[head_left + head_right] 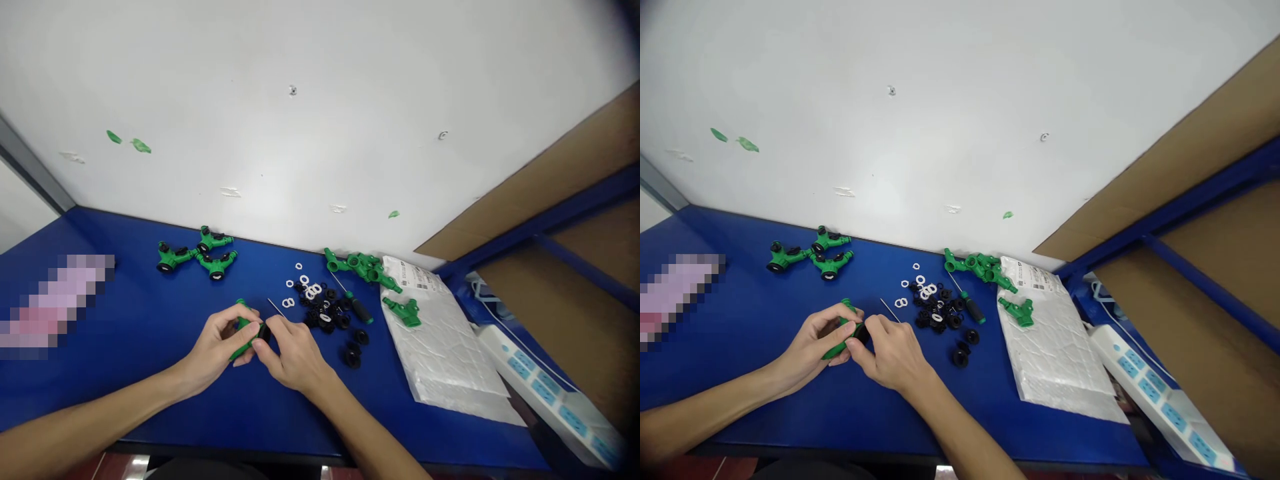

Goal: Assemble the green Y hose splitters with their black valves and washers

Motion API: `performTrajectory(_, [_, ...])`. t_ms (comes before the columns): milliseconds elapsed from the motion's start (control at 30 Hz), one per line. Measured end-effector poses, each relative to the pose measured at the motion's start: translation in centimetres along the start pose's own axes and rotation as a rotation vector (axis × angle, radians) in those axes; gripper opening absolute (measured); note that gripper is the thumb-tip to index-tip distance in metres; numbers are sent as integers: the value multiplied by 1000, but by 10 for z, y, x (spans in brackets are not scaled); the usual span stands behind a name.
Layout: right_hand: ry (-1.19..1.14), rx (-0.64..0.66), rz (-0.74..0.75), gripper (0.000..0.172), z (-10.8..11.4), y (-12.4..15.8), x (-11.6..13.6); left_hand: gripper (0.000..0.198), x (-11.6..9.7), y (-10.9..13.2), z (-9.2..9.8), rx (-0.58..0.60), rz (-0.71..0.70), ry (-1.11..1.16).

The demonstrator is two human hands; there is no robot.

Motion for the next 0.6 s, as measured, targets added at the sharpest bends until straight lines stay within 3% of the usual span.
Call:
performTrajectory(67, [28, -37, -10, 48, -2, -1, -1, 25, -3, 0, 0, -30, -33, -15])
performTrajectory(233, [109, -152, 37, 45, -1, -4, -2, 26, 3, -1, -5, 5, 52, 18])
performTrajectory(333, [97, -183, 12, 48, -6, -2, 0, 25, 2, 2, -5, -5, -18, 12])
performTrajectory(467, [52, -137, -40, 50, -7, -4, 0, 24, -5, 3, -4, -14, -134, -30])
performTrajectory(600, [7, -22, -49, 43, 15, -19, -25, 24, -4, -5, 1, -22, -53, 24])
Point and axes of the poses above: each hand's wrist, its own y-axis away from the middle knuckle, its own z-axis out of the back of the hand, x = y × z, the point moved 7 cm from there along -y, towards the middle knuckle, and after that the axes turned 1 degree about -x, right-handed, at the moved point
